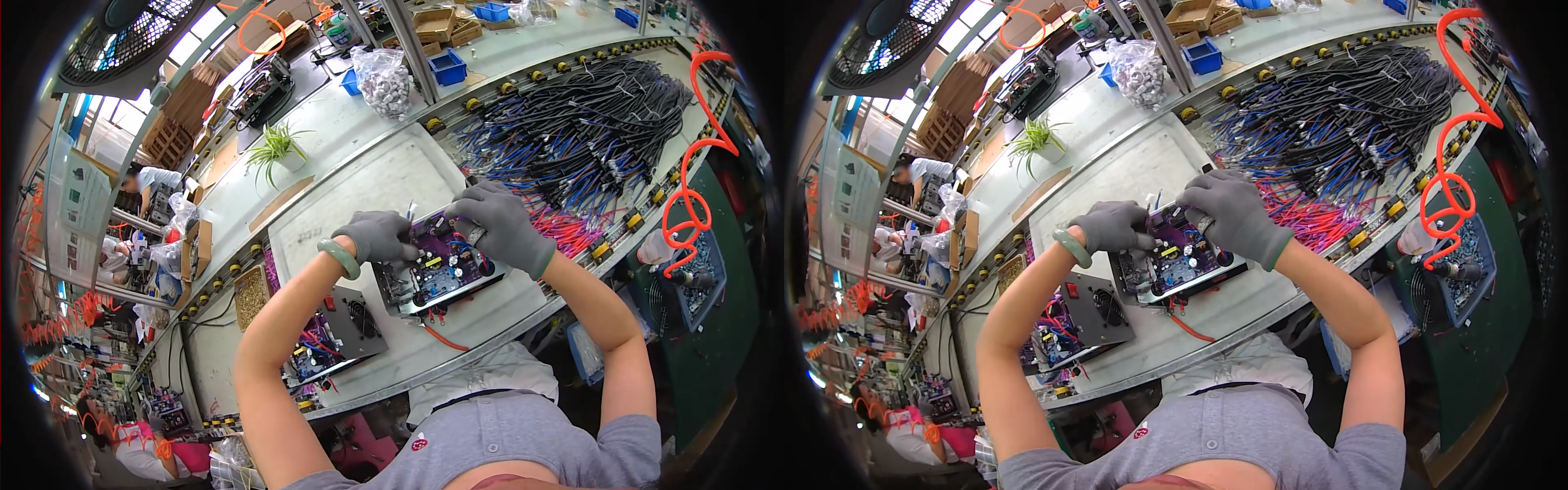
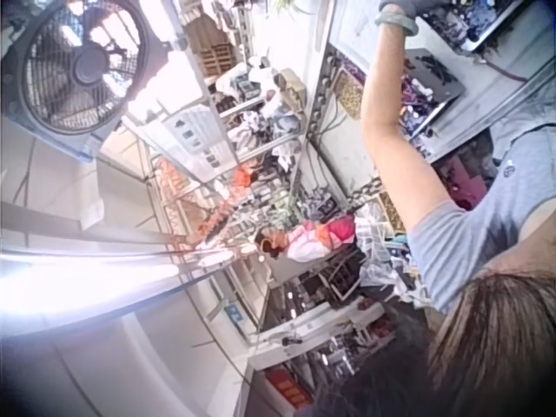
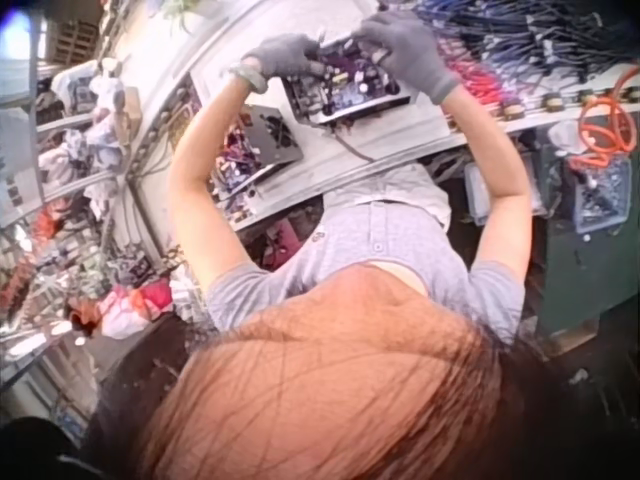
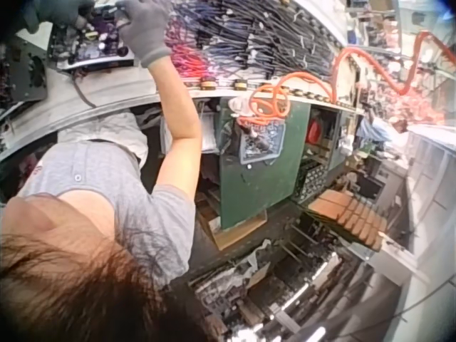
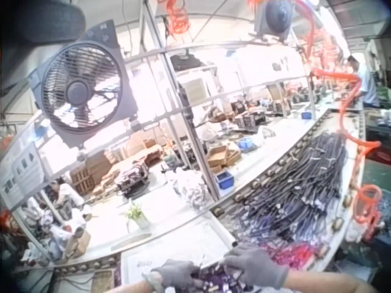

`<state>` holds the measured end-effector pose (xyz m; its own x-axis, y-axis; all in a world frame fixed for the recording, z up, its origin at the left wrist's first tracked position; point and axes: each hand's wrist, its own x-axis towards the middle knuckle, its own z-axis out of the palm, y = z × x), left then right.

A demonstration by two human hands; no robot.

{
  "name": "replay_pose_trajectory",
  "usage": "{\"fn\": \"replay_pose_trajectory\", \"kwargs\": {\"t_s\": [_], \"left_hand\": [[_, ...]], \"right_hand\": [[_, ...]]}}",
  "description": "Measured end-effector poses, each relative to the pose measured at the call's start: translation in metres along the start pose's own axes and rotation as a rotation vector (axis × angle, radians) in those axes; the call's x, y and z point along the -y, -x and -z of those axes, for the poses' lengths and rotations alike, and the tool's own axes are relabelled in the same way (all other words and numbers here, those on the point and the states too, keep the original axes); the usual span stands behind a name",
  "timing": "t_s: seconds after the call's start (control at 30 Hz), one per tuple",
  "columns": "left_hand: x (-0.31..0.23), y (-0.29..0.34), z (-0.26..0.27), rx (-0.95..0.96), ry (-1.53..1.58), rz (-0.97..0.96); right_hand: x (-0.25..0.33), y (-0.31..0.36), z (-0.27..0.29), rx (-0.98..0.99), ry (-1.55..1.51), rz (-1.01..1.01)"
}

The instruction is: The person assembles electronic components into a metal chassis using a pneumatic screwdriver and pliers. They connect wires, secure internal parts, and fasten screws to the chassis, working on multiple units at a factory workstation.

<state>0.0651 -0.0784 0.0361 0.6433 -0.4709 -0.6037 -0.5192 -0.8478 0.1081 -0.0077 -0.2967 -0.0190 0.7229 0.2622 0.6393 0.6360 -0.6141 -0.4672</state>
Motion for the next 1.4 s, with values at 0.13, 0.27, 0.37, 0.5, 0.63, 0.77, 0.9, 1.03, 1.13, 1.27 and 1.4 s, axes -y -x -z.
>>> {"fn": "replay_pose_trajectory", "kwargs": {"t_s": [0.13,0.27,0.37,0.5,0.63,0.77,0.9,1.03,1.13,1.27,1.4], "left_hand": [[-0.016,0.0,0.005,-0.122,-0.307,0.031],[-0.012,-0.014,0.015,-0.099,-0.135,-0.137],[-0.02,-0.018,0.022,-0.044,-0.231,-0.198],[-0.016,0.005,0.009,-0.296,-0.204,-0.112],[0.014,0.051,-0.022,-0.583,-0.036,-0.119],[0.0,0.062,-0.054,-0.867,0.106,-0.041],[0.016,0.046,-0.074,-0.921,0.38,0.051],[0.02,0.043,-0.072,-0.951,0.311,0.043],[0.025,0.052,-0.064,-1.055,0.565,0.072],[0.018,0.058,-0.08,-0.562,0.504,0.147],[0.02,0.059,-0.082,-0.355,0.473,0.161]], "right_hand": [[0.0,0.0,-0.002,0.028,0.037,-0.027],[-0.002,-0.004,-0.002,0.039,0.061,0.002],[0.002,-0.002,0.0,0.057,0.075,0.002],[-0.001,0.001,0.002,0.083,0.082,-0.004],[0.028,-0.013,0.005,0.169,-0.019,-0.124],[0.052,-0.019,-0.045,0.191,-0.174,-0.163],[0.061,-0.016,-0.074,0.122,-0.457,-0.347],[0.056,-0.016,-0.081,-0.03,-0.126,-0.185],[0.041,-0.019,-0.077,0.063,0.048,-0.073],[0.036,-0.035,-0.091,0.276,0.361,0.0],[0.039,-0.034,-0.095,0.28,0.379,0.016]]}}
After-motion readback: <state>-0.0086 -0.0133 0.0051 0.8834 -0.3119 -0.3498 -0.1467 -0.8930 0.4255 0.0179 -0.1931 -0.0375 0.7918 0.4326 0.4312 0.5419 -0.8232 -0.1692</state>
